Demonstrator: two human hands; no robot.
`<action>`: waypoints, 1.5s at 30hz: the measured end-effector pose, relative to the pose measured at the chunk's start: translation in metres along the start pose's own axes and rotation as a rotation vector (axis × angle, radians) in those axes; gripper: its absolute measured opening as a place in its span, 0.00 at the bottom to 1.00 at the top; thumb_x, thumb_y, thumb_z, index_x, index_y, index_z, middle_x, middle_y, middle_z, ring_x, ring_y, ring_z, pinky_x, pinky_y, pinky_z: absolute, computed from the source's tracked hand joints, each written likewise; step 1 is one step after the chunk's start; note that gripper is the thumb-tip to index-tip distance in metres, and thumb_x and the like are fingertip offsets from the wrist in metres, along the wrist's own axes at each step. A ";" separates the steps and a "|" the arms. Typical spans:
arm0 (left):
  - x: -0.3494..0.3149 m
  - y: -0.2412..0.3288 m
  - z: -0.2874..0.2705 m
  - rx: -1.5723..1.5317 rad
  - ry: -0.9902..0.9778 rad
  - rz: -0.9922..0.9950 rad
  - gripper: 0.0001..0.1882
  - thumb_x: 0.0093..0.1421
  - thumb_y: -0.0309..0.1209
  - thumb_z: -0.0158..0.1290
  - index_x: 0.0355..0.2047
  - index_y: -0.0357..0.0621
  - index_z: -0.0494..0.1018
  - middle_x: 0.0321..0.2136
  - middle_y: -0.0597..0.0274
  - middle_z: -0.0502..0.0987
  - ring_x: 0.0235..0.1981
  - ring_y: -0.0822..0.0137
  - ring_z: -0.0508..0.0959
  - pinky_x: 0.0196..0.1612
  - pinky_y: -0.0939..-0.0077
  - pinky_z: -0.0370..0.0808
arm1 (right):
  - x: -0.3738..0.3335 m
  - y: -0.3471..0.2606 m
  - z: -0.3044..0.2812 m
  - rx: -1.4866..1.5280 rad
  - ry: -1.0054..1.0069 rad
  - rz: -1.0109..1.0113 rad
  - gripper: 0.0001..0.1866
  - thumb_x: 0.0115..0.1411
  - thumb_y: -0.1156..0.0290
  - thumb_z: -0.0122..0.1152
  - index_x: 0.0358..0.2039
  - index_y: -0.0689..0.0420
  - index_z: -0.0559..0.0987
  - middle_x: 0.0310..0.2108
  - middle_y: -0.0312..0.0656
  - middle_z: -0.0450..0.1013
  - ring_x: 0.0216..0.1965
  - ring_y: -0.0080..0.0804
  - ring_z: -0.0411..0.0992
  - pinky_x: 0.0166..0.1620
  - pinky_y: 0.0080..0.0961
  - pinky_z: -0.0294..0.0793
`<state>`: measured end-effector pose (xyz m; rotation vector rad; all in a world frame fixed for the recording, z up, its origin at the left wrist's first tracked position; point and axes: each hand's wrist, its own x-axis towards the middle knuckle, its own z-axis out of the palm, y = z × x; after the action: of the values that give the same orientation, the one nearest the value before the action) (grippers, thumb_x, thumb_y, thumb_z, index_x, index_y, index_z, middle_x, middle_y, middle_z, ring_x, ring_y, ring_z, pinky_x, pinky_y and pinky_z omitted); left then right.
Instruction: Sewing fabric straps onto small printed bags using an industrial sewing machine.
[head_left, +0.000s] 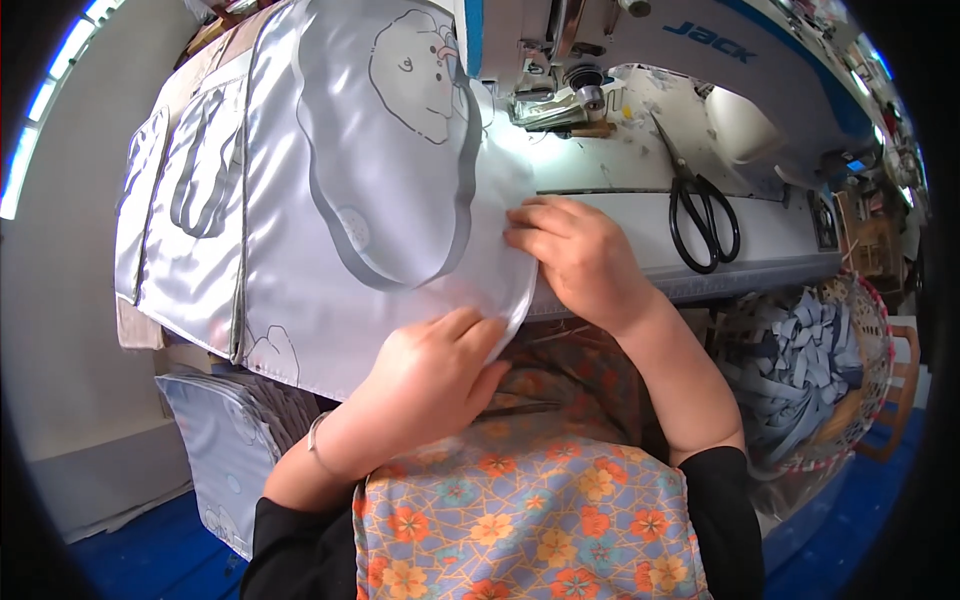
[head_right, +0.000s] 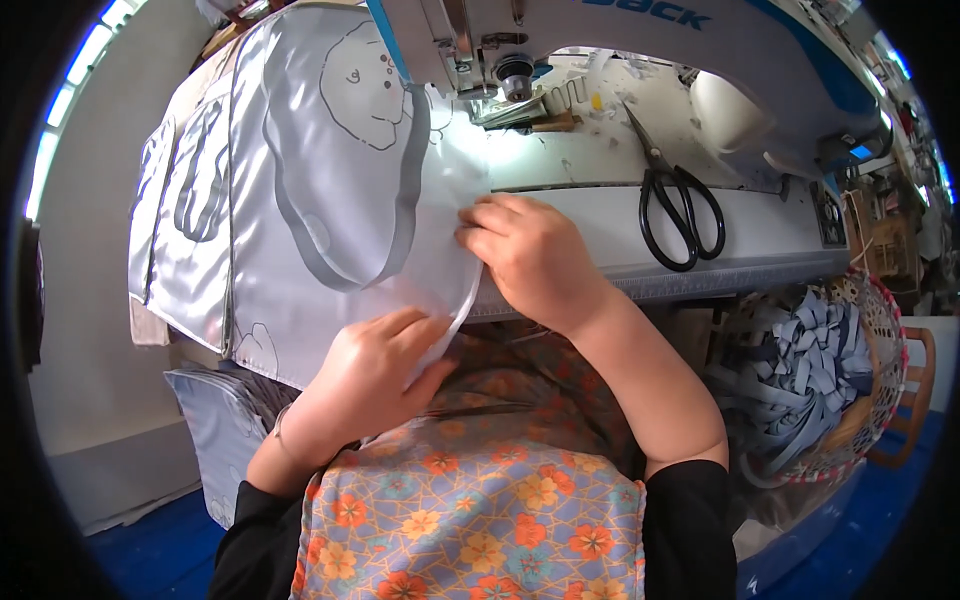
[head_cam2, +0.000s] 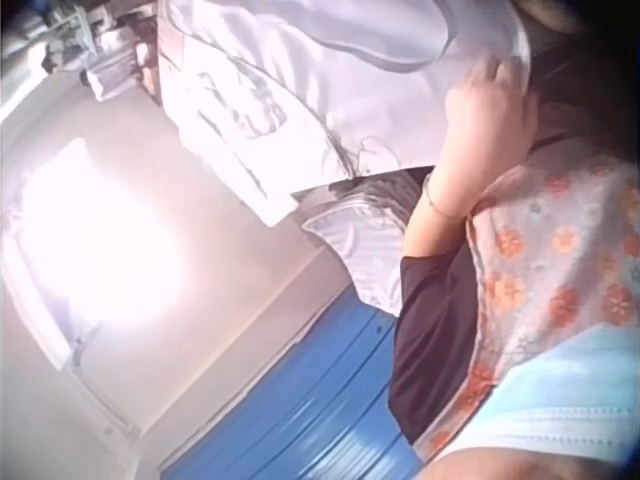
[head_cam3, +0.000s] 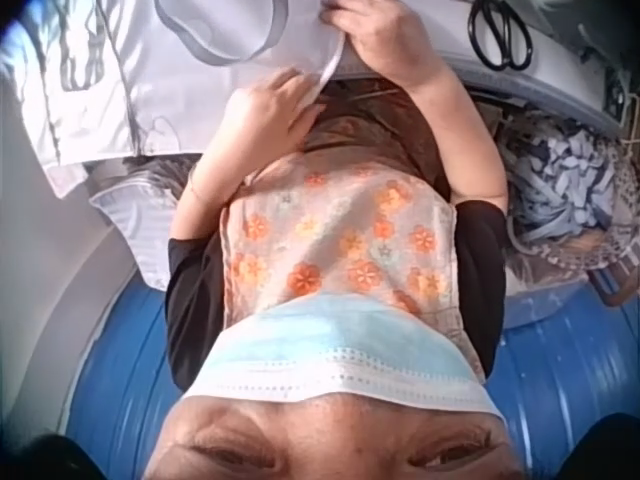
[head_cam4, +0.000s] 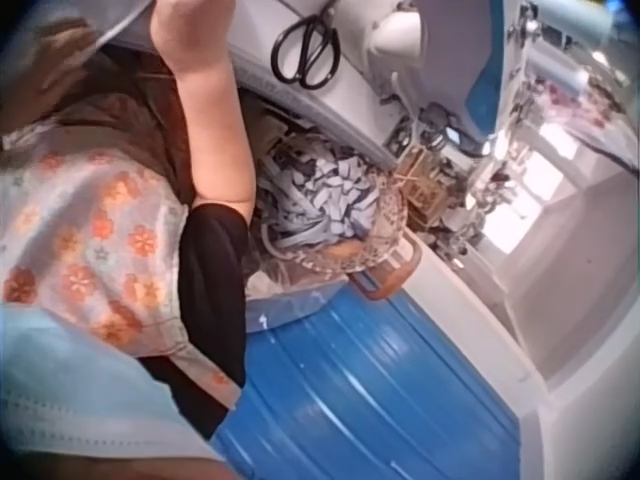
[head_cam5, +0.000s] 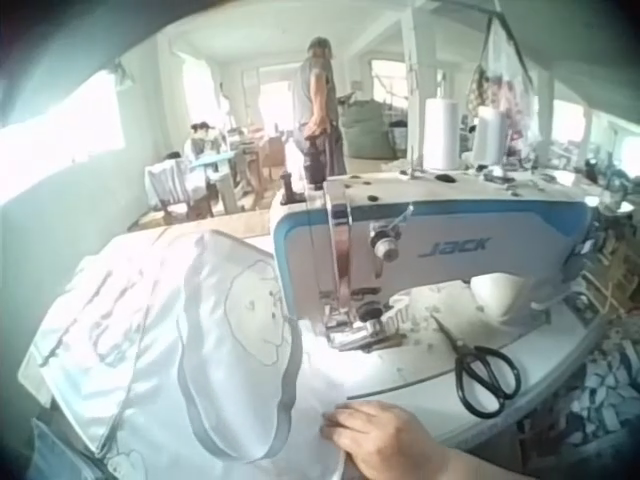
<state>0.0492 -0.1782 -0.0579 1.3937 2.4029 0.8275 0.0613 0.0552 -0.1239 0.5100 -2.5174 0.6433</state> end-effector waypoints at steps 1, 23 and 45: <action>-0.008 0.004 -0.006 0.038 -0.045 -0.004 0.16 0.53 0.26 0.60 0.43 0.36 0.77 0.38 0.51 0.78 0.36 0.50 0.81 0.39 0.59 0.79 | 0.003 0.004 0.001 0.011 0.010 0.008 0.15 0.49 0.83 0.62 0.38 0.57 0.85 0.44 0.42 0.81 0.49 0.43 0.78 0.53 0.36 0.79; 0.006 -0.022 0.046 0.209 0.352 0.090 0.19 0.53 0.20 0.56 0.48 0.33 0.77 0.51 0.50 0.77 0.55 0.52 0.77 0.56 0.59 0.76 | -0.028 -0.035 -0.001 0.053 0.022 0.109 0.21 0.46 0.87 0.61 0.43 0.60 0.83 0.49 0.47 0.79 0.53 0.49 0.76 0.56 0.41 0.78; -0.312 -0.154 -0.043 0.622 0.313 -0.513 0.12 0.48 0.20 0.64 0.35 0.42 0.82 0.53 0.53 0.79 0.58 0.47 0.75 0.62 0.55 0.71 | 0.003 0.014 0.019 -0.137 0.043 0.083 0.12 0.60 0.83 0.58 0.44 0.60 0.83 0.48 0.47 0.80 0.51 0.45 0.78 0.55 0.36 0.77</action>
<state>0.0796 -0.5191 -0.1350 0.7414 3.2295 0.1717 0.0460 0.0556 -0.1419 0.3401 -2.5306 0.5022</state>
